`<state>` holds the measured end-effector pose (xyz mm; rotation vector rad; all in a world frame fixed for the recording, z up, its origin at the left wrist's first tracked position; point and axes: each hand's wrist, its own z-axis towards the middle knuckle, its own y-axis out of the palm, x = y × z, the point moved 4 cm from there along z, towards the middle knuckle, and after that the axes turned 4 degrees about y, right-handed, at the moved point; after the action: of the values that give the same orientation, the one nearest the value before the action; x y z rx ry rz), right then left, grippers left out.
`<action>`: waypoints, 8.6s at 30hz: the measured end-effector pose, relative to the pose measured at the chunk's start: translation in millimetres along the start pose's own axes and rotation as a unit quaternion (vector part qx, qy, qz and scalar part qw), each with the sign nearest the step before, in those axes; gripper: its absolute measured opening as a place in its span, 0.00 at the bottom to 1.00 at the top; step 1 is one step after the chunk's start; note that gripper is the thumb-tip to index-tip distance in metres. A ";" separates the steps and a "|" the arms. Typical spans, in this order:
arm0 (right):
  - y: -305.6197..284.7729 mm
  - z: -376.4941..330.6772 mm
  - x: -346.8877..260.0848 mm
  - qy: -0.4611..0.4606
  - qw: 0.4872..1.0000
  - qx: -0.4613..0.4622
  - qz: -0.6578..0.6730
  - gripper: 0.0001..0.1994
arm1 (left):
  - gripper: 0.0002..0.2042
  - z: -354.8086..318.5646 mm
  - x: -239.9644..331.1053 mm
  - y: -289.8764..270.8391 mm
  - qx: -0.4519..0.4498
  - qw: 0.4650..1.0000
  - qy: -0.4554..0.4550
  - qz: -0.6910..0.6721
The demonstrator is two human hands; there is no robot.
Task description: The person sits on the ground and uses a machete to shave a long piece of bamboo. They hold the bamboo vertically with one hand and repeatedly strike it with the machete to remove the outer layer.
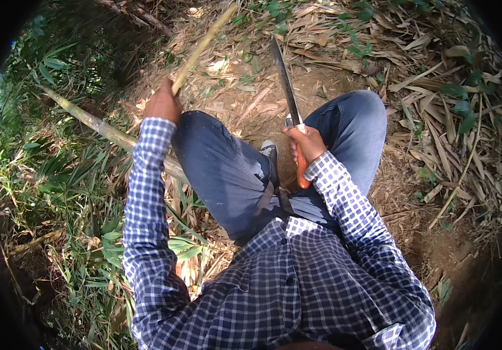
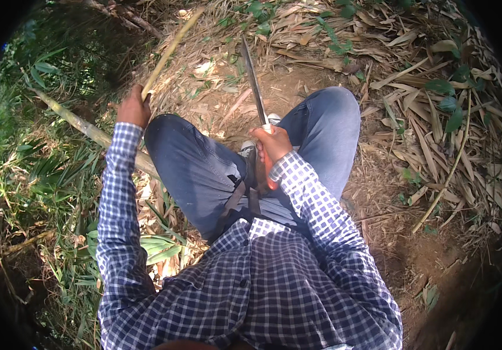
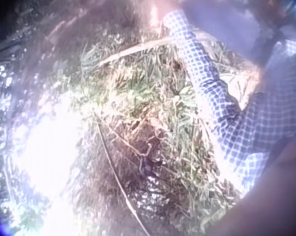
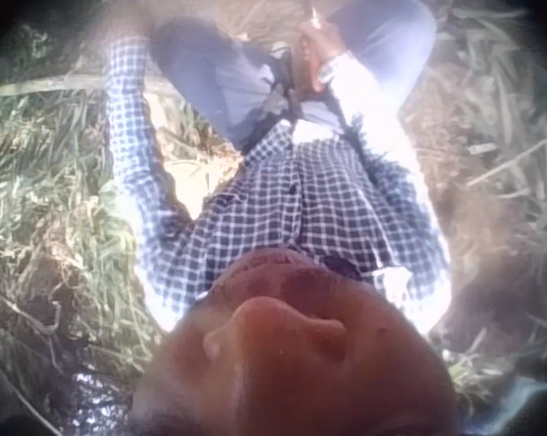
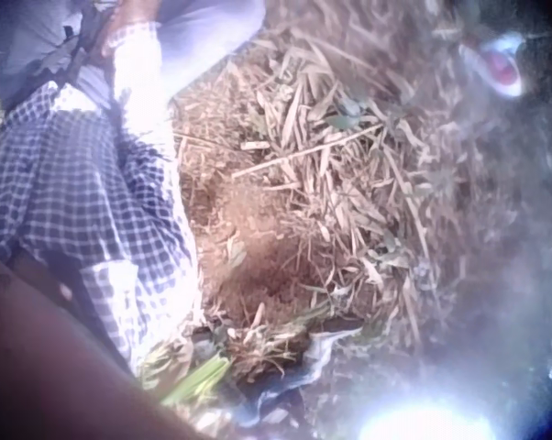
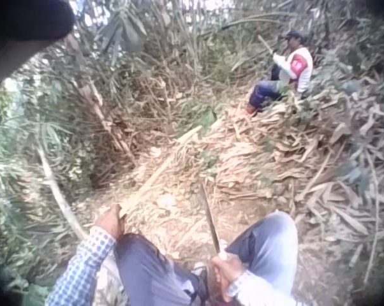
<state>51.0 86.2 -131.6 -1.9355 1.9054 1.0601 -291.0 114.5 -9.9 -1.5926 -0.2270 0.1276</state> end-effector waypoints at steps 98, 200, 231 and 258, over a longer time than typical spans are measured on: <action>-123.4 -91.6 -111.5 -0.246 0.675 0.186 -0.670 0.13 | 0.16 -142.9 226.9 49.2 -0.327 0.615 -0.110 -0.709; -149.7 -63.1 -136.8 -0.224 0.700 0.244 -0.633 0.12 | 0.17 -145.2 236.5 40.7 -0.313 0.651 -0.078 -0.687; -98.0 -118.7 -104.5 -0.222 0.679 0.168 -0.679 0.15 | 0.16 -114.4 245.8 52.3 -0.350 0.587 -0.088 -0.725; -103.7 -117.6 -127.7 -0.227 0.685 0.184 -0.667 0.13 | 0.18 -144.0 241.1 43.6 -0.254 0.664 -0.052 -0.702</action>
<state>200.4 126.1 -1.3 -1.8233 0.1069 0.4738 -21.6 27.2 -33.9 -1.5143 -1.6295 -1.1505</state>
